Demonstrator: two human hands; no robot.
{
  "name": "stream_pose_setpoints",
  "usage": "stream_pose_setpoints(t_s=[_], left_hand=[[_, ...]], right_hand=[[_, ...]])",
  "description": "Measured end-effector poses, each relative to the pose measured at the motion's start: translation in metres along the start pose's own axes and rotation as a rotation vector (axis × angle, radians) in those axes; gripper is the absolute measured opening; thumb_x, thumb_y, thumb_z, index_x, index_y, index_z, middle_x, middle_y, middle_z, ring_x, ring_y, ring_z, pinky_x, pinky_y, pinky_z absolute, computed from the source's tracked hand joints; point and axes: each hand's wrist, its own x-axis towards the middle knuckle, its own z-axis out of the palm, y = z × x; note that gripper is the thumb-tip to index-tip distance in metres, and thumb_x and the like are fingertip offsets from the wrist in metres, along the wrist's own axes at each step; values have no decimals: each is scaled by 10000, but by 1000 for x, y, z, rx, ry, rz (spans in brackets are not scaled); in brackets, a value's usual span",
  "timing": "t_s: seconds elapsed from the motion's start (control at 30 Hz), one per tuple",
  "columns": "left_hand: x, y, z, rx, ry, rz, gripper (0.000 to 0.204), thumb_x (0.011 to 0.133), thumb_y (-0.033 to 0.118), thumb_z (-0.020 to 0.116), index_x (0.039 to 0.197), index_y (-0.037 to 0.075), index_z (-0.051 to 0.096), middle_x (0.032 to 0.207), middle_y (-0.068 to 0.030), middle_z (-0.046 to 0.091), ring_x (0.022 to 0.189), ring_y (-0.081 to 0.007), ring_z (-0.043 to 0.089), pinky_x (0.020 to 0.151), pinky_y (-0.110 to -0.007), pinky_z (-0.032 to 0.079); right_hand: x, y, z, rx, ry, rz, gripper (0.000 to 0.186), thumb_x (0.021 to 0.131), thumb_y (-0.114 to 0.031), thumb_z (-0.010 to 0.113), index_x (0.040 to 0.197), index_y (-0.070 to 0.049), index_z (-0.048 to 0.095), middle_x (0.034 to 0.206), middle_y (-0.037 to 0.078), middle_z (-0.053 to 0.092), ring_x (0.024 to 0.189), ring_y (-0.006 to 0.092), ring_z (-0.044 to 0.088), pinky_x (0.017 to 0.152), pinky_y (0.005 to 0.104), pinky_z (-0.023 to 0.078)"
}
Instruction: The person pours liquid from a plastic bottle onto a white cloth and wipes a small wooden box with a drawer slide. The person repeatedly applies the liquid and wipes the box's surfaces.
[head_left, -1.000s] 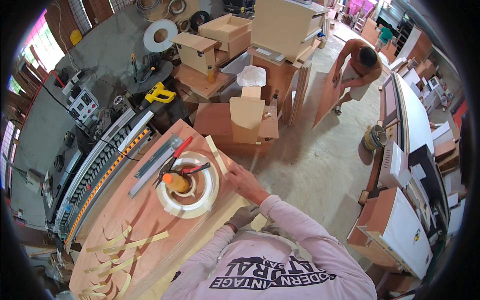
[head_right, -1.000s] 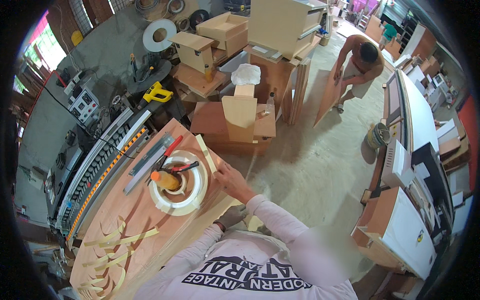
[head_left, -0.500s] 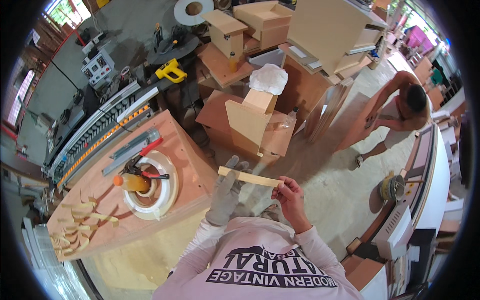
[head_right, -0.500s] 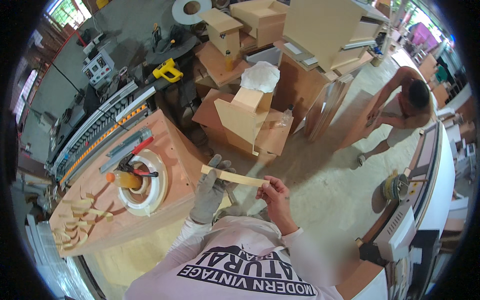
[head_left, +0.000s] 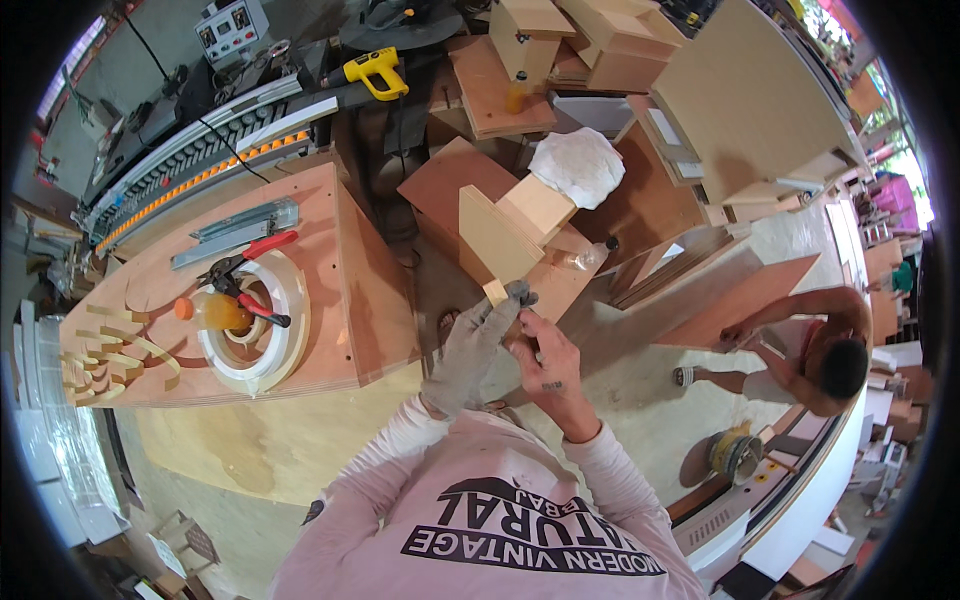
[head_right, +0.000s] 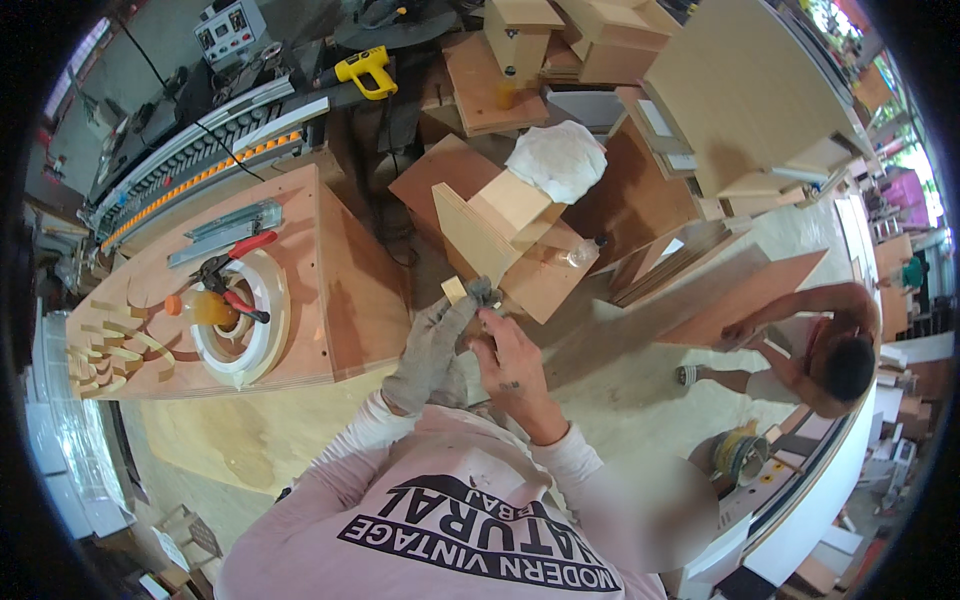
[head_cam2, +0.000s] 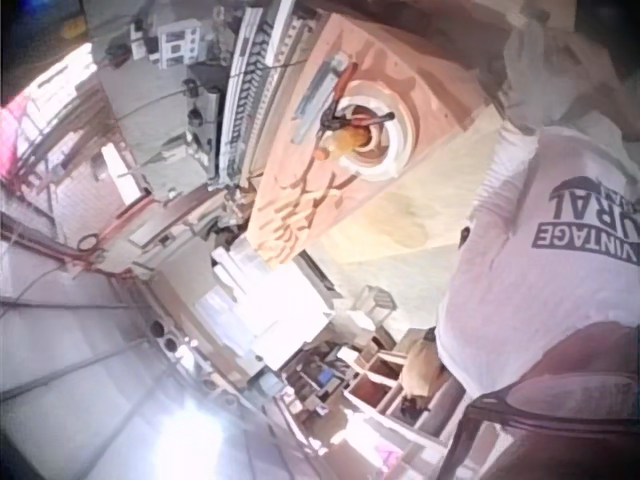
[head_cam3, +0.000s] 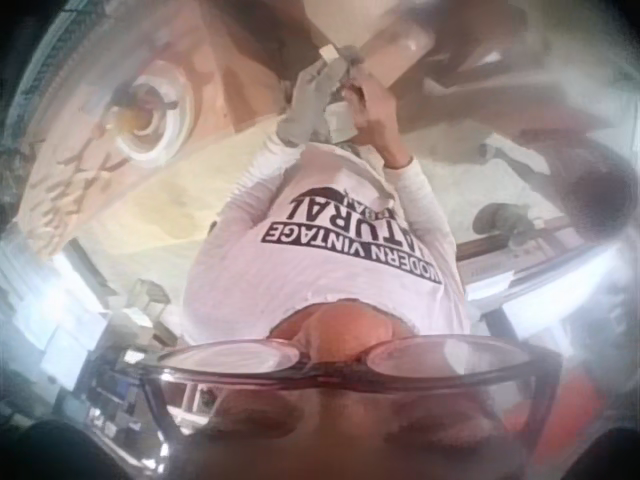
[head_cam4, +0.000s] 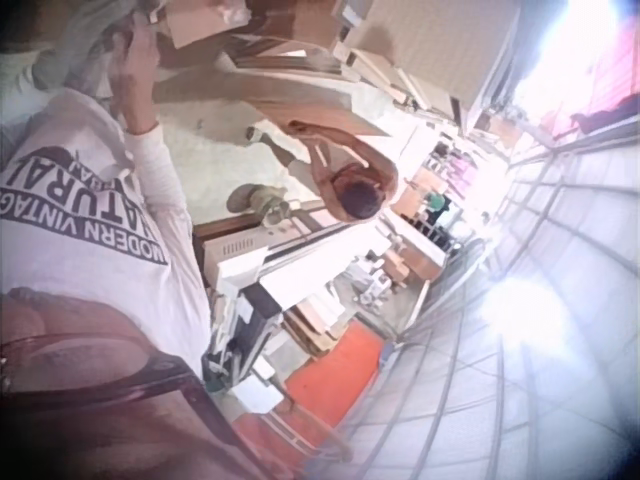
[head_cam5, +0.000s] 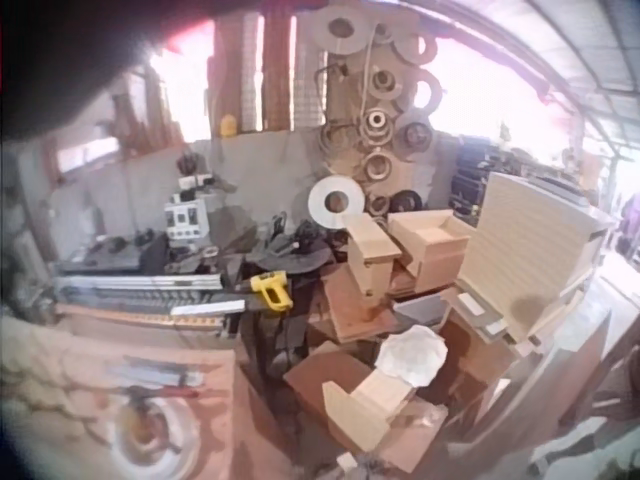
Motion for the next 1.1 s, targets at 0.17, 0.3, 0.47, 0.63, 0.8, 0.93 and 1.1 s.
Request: stream_pose_setpoints(t_s=[0.17, 0.3, 0.47, 0.63, 0.8, 0.93, 1.1], left_hand=[[87, 44, -62, 440, 326, 63, 396, 1023, 233, 617, 1303, -45, 652, 1186, -137, 735, 1104, -175, 669, 978, -304, 504], [168, 17, -142, 500, 145, -38, 435, 968, 212, 682, 1346, 1, 640, 1230, -149, 714, 1148, -248, 668, 1009, -330, 501], [199, -7, -152, 421, -231, 18, 523, 920, 229, 759, 1398, 68, 622, 1361, -145, 648, 1272, -261, 611, 1043, -352, 491], [209, -21, -157, -48, -330, -241, 535, 927, 147, 764, 1429, 56, 602, 1359, -63, 636, 1249, -176, 574, 1069, -309, 453], [214, -9, -159, -179, -361, -326, 584, 924, 183, 772, 1448, 10, 580, 1459, -58, 597, 1323, -164, 529, 1132, -315, 403], [214, -20, -162, -252, -357, -346, 586, 918, 187, 775, 1441, 2, 585, 1414, -62, 630, 1309, -164, 543, 1126, -311, 410], [217, -28, -161, -269, -378, -258, 588, 913, 209, 782, 1429, 1, 594, 1371, -61, 654, 1286, -166, 568, 1119, -310, 423]], right_hand=[[90, 10, 1, -171, 28, 69, 381, 949, -44, 645, 1324, 6, 595, 969, 190, 631, 788, 358, 647, 704, 424, 525], [149, 30, 5, -78, -74, 89, 369, 936, -18, 652, 1300, 24, 607, 963, 176, 627, 758, 330, 623, 698, 392, 513], [196, 35, 24, -78, -192, 75, 354, 913, 18, 664, 1266, 31, 628, 1005, 200, 619, 782, 325, 635, 694, 396, 518], [206, 41, 36, -108, -234, 143, 348, 904, 17, 678, 1248, 40, 636, 1033, 208, 621, 800, 349, 647, 696, 407, 529], [204, 45, 36, -157, -257, 177, 328, 936, -14, 671, 1263, 14, 662, 1010, 151, 625, 711, 233, 605, 632, 335, 496], [208, 35, 38, -175, -242, 171, 311, 928, -8, 678, 1236, 31, 673, 993, 169, 632, 736, 272, 626, 655, 361, 515], [204, 40, 39, -161, -258, 172, 314, 939, -25, 689, 1250, 11, 680, 990, 137, 635, 701, 217, 609, 618, 328, 496]])
